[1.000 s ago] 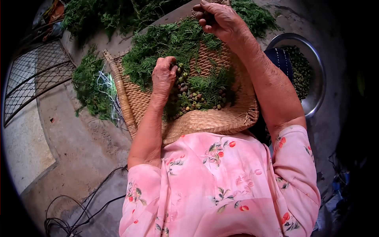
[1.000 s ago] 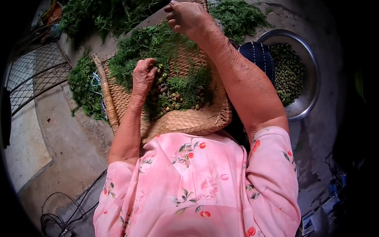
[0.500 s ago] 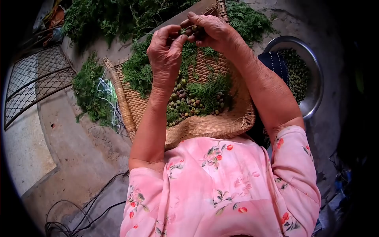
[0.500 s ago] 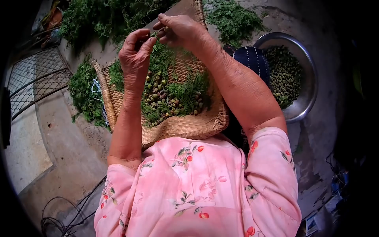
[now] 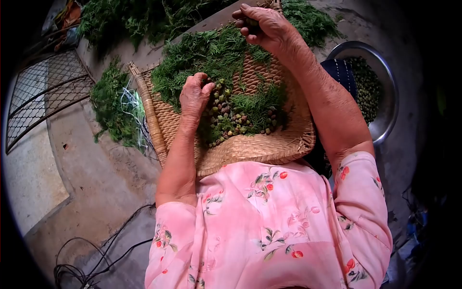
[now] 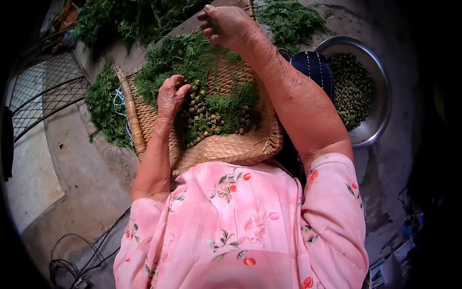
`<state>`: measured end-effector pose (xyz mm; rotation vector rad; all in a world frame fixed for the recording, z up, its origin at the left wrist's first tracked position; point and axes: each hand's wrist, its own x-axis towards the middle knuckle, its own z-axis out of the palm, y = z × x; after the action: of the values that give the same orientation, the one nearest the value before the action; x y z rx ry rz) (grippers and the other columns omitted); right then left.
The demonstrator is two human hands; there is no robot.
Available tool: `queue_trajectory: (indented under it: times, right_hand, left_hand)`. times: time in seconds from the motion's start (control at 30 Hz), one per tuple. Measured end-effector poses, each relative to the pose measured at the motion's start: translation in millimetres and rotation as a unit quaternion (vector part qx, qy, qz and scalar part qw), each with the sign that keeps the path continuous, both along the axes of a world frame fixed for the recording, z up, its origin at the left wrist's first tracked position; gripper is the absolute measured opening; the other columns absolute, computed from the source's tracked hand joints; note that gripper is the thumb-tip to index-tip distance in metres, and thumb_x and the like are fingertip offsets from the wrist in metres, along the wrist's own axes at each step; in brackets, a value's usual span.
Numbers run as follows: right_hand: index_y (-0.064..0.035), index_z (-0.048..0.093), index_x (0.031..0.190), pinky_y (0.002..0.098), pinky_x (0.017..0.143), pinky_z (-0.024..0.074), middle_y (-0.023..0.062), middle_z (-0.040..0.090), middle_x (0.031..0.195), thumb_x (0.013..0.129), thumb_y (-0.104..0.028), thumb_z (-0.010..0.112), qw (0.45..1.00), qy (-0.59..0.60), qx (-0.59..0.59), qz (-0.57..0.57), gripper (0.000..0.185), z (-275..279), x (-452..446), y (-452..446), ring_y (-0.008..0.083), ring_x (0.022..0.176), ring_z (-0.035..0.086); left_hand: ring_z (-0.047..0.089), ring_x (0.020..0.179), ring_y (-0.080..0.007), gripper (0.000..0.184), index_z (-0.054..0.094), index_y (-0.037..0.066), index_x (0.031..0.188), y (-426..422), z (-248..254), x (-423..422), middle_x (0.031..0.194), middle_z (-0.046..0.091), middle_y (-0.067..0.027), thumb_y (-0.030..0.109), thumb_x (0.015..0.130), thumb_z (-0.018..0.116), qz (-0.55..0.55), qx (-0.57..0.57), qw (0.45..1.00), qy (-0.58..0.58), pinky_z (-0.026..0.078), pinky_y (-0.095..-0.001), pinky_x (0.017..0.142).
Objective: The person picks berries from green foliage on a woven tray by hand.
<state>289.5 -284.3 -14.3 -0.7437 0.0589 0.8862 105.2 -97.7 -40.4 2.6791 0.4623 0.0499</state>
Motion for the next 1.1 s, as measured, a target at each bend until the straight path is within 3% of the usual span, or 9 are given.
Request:
queue_trajectory:
  times: [0.17, 0.3, 0.43, 0.47, 0.6, 0.73, 0.83, 0.87, 1.1]
  right_hand:
    - [-0.0046, 0.056, 0.092, 0.022, 0.046, 0.0409, 0.0016, 0.054, 0.071, 0.094, -0.033, 0.047, 0.998, -0.057, -0.033, -0.006, 0.03, 13, -8, -6, 0.01, 0.058, 0.051]
    - [-0.0036, 0.059, 0.102, 0.0201, 0.045, 0.0442, 0.0017, 0.058, 0.078, 0.093, -0.033, 0.05, 0.992, -0.102, -0.076, -0.001, 0.032, 13, -9, -7, 0.0081, 0.062, 0.055]
    - [-0.0027, 0.055, 0.093, 0.0212, 0.049, 0.0425, 0.0021, 0.055, 0.074, 0.095, -0.029, 0.044, 0.984, -0.141, -0.108, -0.011, 0.028, 22, -17, -6, 0.009, 0.06, 0.051]
    - [-0.0027, 0.055, 0.093, 0.0212, 0.049, 0.0425, 0.0021, 0.055, 0.074, 0.095, -0.029, 0.044, 0.984, -0.141, -0.108, -0.011, 0.028, 22, -17, -6, 0.009, 0.06, 0.051]
    - [-0.0025, 0.056, 0.094, 0.0211, 0.049, 0.0426, 0.0026, 0.055, 0.074, 0.095, -0.028, 0.044, 0.985, -0.146, -0.091, -0.015, 0.028, 20, -15, -7, 0.0092, 0.06, 0.052]
    - [-0.0028, 0.056, 0.094, 0.0218, 0.047, 0.0427, 0.003, 0.056, 0.074, 0.094, -0.029, 0.046, 0.986, -0.133, -0.095, -0.016, 0.028, 19, -14, -8, 0.0095, 0.059, 0.053]
    - [-0.0029, 0.059, 0.1, 0.0187, 0.046, 0.0448, 0.0013, 0.058, 0.075, 0.093, -0.032, 0.05, 0.984, -0.143, -0.104, 0.014, 0.031, 14, -12, -7, 0.0075, 0.061, 0.056]
    - [-0.0028, 0.059, 0.099, 0.019, 0.046, 0.0455, 0.002, 0.058, 0.075, 0.093, -0.034, 0.05, 0.987, -0.116, -0.107, 0.023, 0.033, 16, -14, -6, 0.0081, 0.061, 0.057]
    - [-0.0036, 0.052, 0.099, 0.0247, 0.048, 0.0447, 0.0062, 0.061, 0.076, 0.093, -0.048, 0.04, 0.992, -0.082, -0.016, 0.099, 0.047, 27, -18, -8, 0.0155, 0.063, 0.061]
  left_hand:
    - [0.06, 0.077, -0.0279, 0.022, 0.061, 0.008, 0.094, 2, -9, 2, 0.084, 0.058, -0.0123, 0.018, 0.075, 0.065, -0.005, 0.037, 0.999, -0.02, 0.048, -0.0372, 0.07]
    - [0.053, 0.058, -0.007, 0.013, 0.063, 0.001, 0.087, 4, 12, 7, 0.068, 0.062, -0.0001, 0.008, 0.076, 0.062, 0.174, -0.329, 0.928, -0.019, 0.046, -0.0229, 0.056]
    - [0.056, 0.063, -0.0139, 0.019, 0.061, 0.002, 0.092, 13, -2, 4, 0.073, 0.06, -0.0061, 0.012, 0.076, 0.062, 0.074, -0.167, 0.982, -0.04, 0.048, -0.027, 0.061]
    - [0.059, 0.07, -0.0224, 0.022, 0.06, 0.003, 0.093, 7, 0, 4, 0.079, 0.059, -0.0109, 0.015, 0.075, 0.062, 0.058, -0.126, 0.99, -0.014, 0.049, -0.0325, 0.066]
    - [0.061, 0.077, -0.0248, 0.024, 0.061, 0.003, 0.094, 0, -11, 5, 0.085, 0.061, -0.0133, 0.016, 0.075, 0.063, 0.006, 0.035, 0.999, 0.0, 0.049, -0.0337, 0.072]
    - [0.06, 0.071, -0.0206, 0.022, 0.062, 0.002, 0.091, 5, -10, 6, 0.083, 0.062, -0.0098, 0.016, 0.074, 0.066, 0.045, -0.039, 0.996, -0.067, 0.049, -0.0317, 0.07]
    - [0.053, 0.062, -0.0062, 0.018, 0.063, 0.006, 0.094, -6, 23, 15, 0.073, 0.06, 0.0011, 0.014, 0.079, 0.065, 0.161, -0.352, 0.917, -0.101, 0.042, -0.0201, 0.053]
    - [0.051, 0.061, -0.0035, 0.017, 0.063, 0.006, 0.097, -19, 42, 22, 0.075, 0.06, 0.0018, 0.012, 0.081, 0.064, 0.151, -0.366, 0.909, -0.128, 0.037, -0.016, 0.049]
    - [0.057, 0.074, -0.0103, 0.022, 0.061, 0.003, 0.101, -73, 100, 80, 0.092, 0.057, -0.0042, 0.006, 0.08, 0.066, -0.109, -0.261, 0.92, -0.27, 0.049, -0.0229, 0.063]
